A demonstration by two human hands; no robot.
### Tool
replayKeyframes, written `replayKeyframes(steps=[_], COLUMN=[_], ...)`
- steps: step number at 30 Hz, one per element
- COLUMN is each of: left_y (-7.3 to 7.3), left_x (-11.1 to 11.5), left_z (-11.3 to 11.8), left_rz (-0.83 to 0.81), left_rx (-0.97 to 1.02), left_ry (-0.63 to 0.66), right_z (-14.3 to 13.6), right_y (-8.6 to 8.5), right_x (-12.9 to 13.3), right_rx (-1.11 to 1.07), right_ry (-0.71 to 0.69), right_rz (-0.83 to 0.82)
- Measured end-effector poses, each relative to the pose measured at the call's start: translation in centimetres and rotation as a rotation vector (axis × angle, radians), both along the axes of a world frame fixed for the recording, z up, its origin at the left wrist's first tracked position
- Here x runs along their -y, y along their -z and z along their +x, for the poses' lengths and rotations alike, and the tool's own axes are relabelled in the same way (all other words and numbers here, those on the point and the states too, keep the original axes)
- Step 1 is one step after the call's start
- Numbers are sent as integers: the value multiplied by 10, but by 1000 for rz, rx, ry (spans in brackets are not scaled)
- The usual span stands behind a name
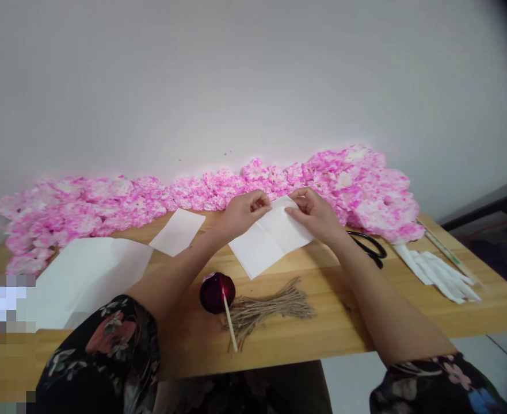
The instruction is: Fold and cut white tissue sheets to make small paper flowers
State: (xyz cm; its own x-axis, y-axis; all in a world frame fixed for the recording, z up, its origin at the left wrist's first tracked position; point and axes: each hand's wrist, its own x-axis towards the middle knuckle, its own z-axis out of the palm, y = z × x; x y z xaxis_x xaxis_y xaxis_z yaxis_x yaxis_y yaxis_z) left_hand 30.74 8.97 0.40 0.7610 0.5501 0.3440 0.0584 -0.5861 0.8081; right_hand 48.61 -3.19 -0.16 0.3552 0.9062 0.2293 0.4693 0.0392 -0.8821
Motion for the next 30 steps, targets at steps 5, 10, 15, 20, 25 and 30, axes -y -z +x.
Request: replayKeyframes(steps=[5, 10, 15, 20, 25, 30], left_y=[0, 1, -1, -1, 2, 0], left_x=[-1, -1, 0, 0, 0, 1], left_z=[-2, -4, -6, -6, -6, -4], left_rz=[-5, 5, 8, -4, 27, 67], left_rx=[2, -27, -62, -59, -91, -90], left_ry=[-16, -6, 8, 29, 32, 49], right_z=[-1, -1, 2, 2, 1, -2], right_y=[-5, -11, -10, -7, -4, -5], right_x=[4, 6, 7, 6, 3, 2], right_rx=[13, 37, 62, 52, 228, 222], right_ry=[-16, 42, -10, -48, -12, -11], right_rz=[1, 51, 0, 5, 4, 0])
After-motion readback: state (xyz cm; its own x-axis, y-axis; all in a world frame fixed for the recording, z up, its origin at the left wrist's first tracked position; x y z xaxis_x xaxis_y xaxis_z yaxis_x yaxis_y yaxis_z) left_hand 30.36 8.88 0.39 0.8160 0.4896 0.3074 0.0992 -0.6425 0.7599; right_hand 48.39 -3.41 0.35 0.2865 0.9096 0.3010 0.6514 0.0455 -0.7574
